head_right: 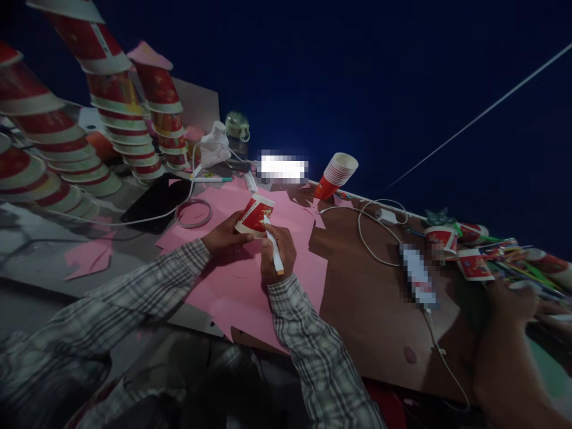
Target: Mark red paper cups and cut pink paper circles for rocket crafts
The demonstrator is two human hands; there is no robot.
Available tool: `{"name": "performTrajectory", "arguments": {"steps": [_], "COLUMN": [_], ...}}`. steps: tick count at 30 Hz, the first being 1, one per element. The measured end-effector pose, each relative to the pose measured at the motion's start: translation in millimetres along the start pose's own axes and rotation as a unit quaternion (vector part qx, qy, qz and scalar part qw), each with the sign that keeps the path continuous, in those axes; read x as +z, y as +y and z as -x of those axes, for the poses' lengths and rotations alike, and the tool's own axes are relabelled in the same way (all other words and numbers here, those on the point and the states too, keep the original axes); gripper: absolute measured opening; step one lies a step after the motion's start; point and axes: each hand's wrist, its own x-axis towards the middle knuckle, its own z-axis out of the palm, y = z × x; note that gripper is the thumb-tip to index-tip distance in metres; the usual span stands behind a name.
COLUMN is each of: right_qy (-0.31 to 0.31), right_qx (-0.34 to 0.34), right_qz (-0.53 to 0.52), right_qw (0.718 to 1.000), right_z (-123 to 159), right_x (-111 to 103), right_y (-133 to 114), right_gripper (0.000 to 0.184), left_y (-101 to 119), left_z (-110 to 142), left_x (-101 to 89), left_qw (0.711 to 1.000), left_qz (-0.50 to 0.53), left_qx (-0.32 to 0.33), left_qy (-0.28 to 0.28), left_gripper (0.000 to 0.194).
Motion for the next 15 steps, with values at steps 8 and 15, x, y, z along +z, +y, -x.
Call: {"name": "performTrajectory", "arguments": {"steps": [8,15], "right_qy": [0.006,0.011], "right_qx": [-0.009,-0.011], "right_qz": [0.026,0.034], "right_qw": [1.0,0.999], "right_z": [-2.5,-2.6], "right_x": [1.7,2.1], "right_y": [-1.9,-1.3], "right_gripper": [0.028,0.027], "left_y": [-1.3,0.0], "left_z": [2.8,4.1], "left_x": [1.3,0.1], "left_qw": [1.0,1.0], "left_qz": [0.013,0.012], "left_qx": [-0.017,-0.008], "left_qy": [0.002,0.0], "left_gripper": [0.094,0.088]}}
